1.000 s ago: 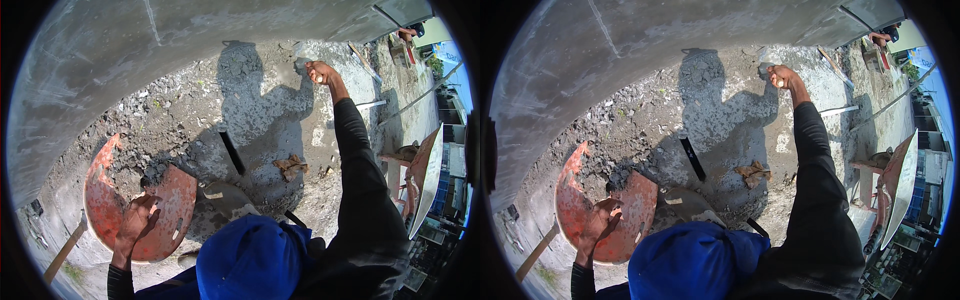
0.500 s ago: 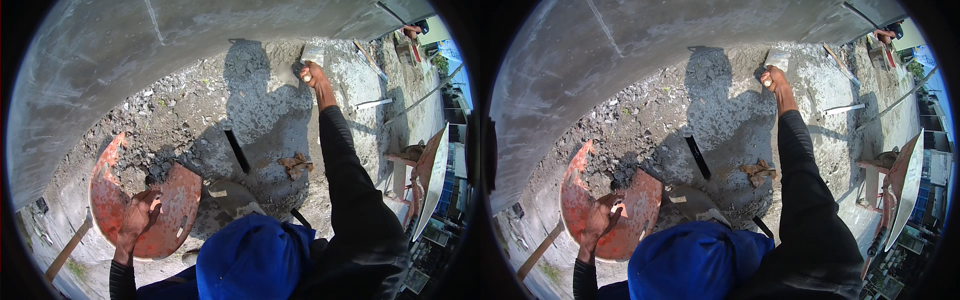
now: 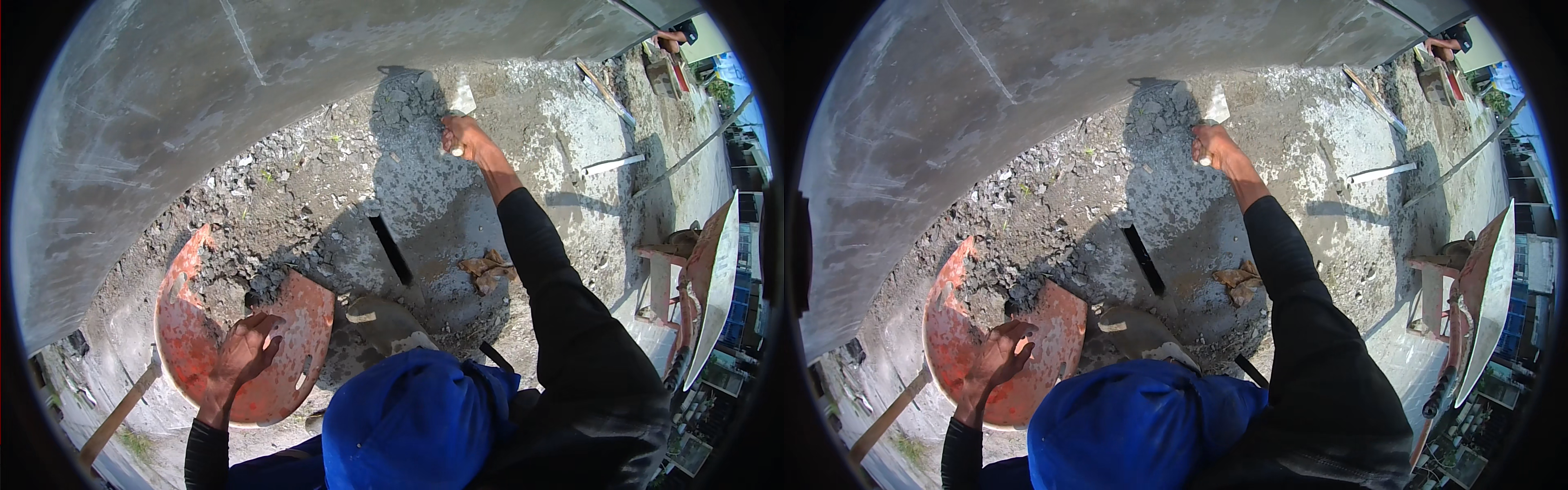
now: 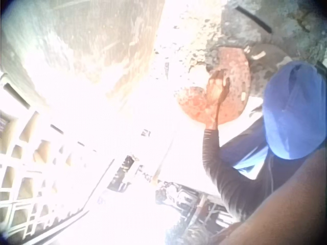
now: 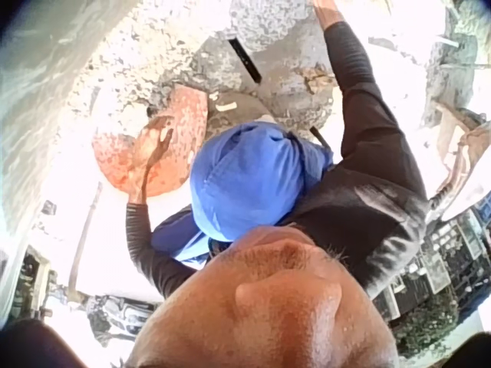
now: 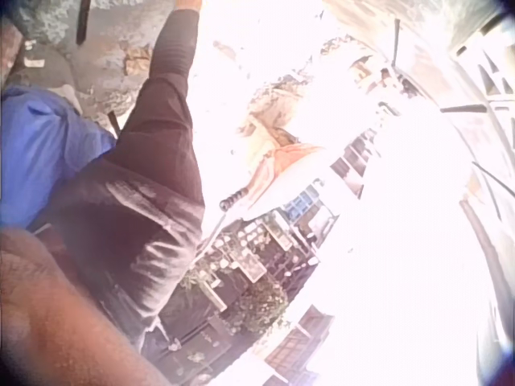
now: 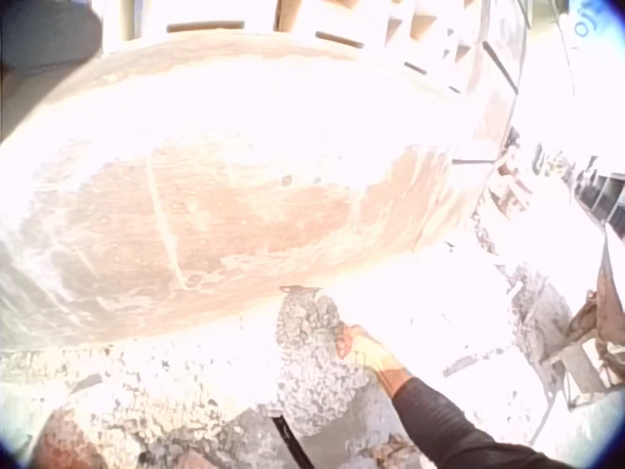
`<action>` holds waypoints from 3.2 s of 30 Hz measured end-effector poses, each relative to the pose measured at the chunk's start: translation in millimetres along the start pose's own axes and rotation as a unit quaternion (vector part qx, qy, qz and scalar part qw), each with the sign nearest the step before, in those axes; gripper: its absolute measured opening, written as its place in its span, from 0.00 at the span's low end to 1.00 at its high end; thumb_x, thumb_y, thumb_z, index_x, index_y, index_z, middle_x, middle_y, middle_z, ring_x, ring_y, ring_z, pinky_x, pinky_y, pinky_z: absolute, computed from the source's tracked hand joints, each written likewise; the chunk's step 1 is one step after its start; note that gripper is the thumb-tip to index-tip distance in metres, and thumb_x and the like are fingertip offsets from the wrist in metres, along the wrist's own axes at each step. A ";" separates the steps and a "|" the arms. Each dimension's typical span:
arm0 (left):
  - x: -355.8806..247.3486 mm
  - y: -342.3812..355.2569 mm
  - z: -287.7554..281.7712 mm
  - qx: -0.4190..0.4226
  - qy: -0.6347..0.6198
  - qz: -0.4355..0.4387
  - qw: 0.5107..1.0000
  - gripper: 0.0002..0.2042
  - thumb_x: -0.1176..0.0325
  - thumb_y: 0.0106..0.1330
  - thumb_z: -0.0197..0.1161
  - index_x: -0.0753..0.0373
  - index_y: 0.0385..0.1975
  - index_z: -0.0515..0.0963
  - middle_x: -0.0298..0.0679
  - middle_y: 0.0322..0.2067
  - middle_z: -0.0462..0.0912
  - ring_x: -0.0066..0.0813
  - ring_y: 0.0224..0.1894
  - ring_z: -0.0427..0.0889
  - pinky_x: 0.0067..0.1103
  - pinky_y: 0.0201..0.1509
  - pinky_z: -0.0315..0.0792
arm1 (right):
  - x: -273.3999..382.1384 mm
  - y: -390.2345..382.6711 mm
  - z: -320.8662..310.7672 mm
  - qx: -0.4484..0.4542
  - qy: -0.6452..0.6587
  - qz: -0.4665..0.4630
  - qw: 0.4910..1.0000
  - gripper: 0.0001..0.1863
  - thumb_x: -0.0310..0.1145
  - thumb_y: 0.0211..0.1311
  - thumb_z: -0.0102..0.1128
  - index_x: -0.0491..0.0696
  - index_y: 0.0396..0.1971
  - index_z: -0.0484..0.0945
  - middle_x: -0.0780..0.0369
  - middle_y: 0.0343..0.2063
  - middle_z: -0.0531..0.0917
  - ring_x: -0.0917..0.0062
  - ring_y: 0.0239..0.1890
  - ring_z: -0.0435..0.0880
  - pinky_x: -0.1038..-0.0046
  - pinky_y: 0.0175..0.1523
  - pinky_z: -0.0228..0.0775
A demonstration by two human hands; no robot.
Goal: The person applies mortar from a bucket to the base of a wall using a trowel, to repair or finish the wall.
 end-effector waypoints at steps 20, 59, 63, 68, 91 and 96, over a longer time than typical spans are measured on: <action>17.7 -16.6 -14.3 -0.071 0.016 0.033 0.997 0.15 0.67 0.66 0.60 0.61 0.52 0.76 0.46 0.47 0.82 0.50 0.54 0.78 0.38 0.58 0.72 | 43.4 -17.7 -146.6 -0.160 0.047 -0.068 0.984 0.06 0.28 0.71 0.44 0.45 0.32 0.67 0.67 0.16 0.67 0.83 0.14 0.65 0.76 0.17 0.62; 175.2 -146.7 -50.5 -0.368 0.202 -0.356 0.835 0.34 0.62 0.55 0.68 0.57 0.63 0.64 0.50 0.60 0.65 0.53 0.63 0.65 0.51 0.57 0.66 | -67.8 -80.9 105.4 0.065 -0.117 0.017 0.991 0.08 0.33 0.68 0.54 0.49 0.32 0.66 0.68 0.18 0.68 0.84 0.15 0.66 0.76 0.18 0.63; 289.8 -211.1 11.2 -0.382 0.006 -0.401 0.833 0.38 0.60 0.53 0.69 0.58 0.66 0.60 0.59 0.53 0.73 0.61 0.57 0.72 0.43 0.60 0.71 | -72.8 -99.6 135.9 0.093 -0.132 0.008 0.987 0.07 0.32 0.68 0.53 0.49 0.33 0.65 0.68 0.20 0.68 0.85 0.16 0.66 0.76 0.18 0.63; 294.2 -188.8 20.0 -0.348 -0.237 -0.410 0.809 0.34 0.71 0.62 0.55 0.61 0.71 0.57 0.57 0.60 0.72 0.50 0.50 0.83 0.34 0.35 0.86 | -92.5 -119.3 145.1 0.112 -0.137 0.024 0.984 0.07 0.33 0.70 0.52 0.46 0.36 0.65 0.65 0.20 0.69 0.82 0.16 0.67 0.74 0.18 0.64; 296.0 -191.4 36.6 -0.367 -0.316 -0.435 0.759 0.34 0.74 0.65 0.56 0.65 0.72 0.53 0.55 0.61 0.65 0.52 0.50 0.80 0.32 0.25 0.86 | -9.2 -49.7 -26.6 -0.048 -0.001 -0.070 0.996 0.04 0.30 0.67 0.52 0.46 0.34 0.73 0.68 0.18 0.71 0.85 0.17 0.72 0.78 0.19 0.67; 283.8 -177.0 23.0 -0.369 -0.313 -0.441 0.756 0.34 0.75 0.58 0.51 0.69 0.70 0.56 0.56 0.53 0.73 0.47 0.31 0.84 0.30 0.20 0.81 | -40.7 -21.6 95.8 0.127 0.219 0.083 0.964 0.08 0.27 0.68 0.52 0.49 0.28 0.67 0.69 0.16 0.68 0.85 0.14 0.66 0.79 0.18 0.63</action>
Point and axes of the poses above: each hand's wrist, its own y-axis towards the middle knuckle, its own z-axis out of the palm, x = y × z, the point moved 7 cm from there along y, towards the middle knuckle
